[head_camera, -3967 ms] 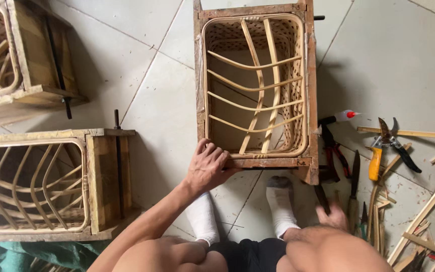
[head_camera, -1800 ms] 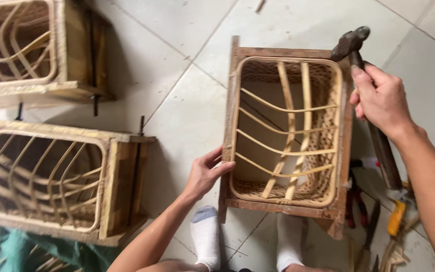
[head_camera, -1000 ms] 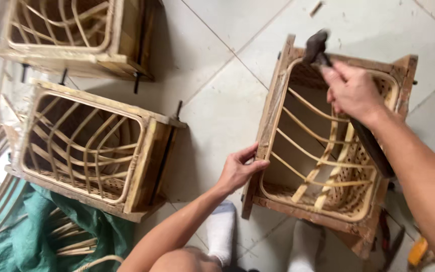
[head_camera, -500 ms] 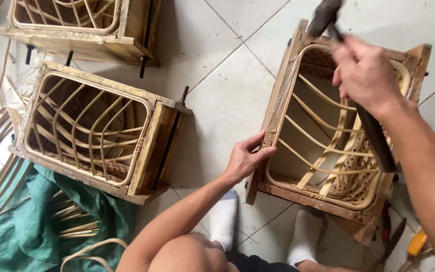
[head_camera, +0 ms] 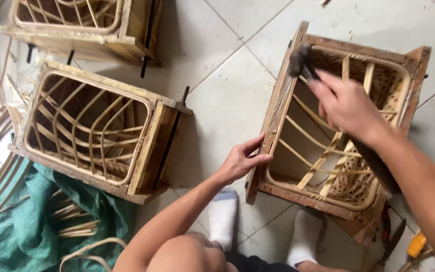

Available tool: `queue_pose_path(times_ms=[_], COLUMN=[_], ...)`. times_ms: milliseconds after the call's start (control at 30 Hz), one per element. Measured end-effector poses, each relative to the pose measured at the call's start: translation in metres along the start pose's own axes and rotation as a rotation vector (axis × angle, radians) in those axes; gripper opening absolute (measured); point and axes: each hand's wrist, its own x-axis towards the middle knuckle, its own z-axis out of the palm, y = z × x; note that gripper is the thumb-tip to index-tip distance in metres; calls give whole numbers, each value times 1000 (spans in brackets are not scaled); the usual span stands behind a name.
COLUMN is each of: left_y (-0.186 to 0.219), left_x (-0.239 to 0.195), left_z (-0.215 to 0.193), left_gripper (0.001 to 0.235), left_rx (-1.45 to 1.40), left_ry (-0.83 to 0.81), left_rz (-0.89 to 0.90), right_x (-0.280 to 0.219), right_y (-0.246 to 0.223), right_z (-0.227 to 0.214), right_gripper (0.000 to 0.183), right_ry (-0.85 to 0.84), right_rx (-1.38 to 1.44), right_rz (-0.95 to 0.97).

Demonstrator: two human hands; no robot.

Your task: The person assembles a rectangular woven basket using a wooden mold. They use a hammer to tap the frame, pliers to adjust the woven strips, and a glue bottle to apply adhesive along the edges. The basket is flipped to work on different sides.

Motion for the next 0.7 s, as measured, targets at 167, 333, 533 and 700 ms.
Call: queue_pose_path(times_ms=[167,333,533,700], left_y=[-9,-13,-19,-21], left_x=[-21,-23,-21,-11], left_z=[-11,-16,-23,-24], left_gripper=[99,102,101,101], left_rx=[108,65,36,12], left_ry=[-130,-175,-198,-190], left_rz=[-96,-88,-56,-84], right_x=[-59,-79,-99,-100], right_y=[15,19,22,11], right_z=[44,58,69,65], right_gripper=[52,52,50,51], right_ry=[-22,-4,-1,-2], right_rx=[-264,-196,-191,-173], right_rz=[-72,-115,-203,-153])
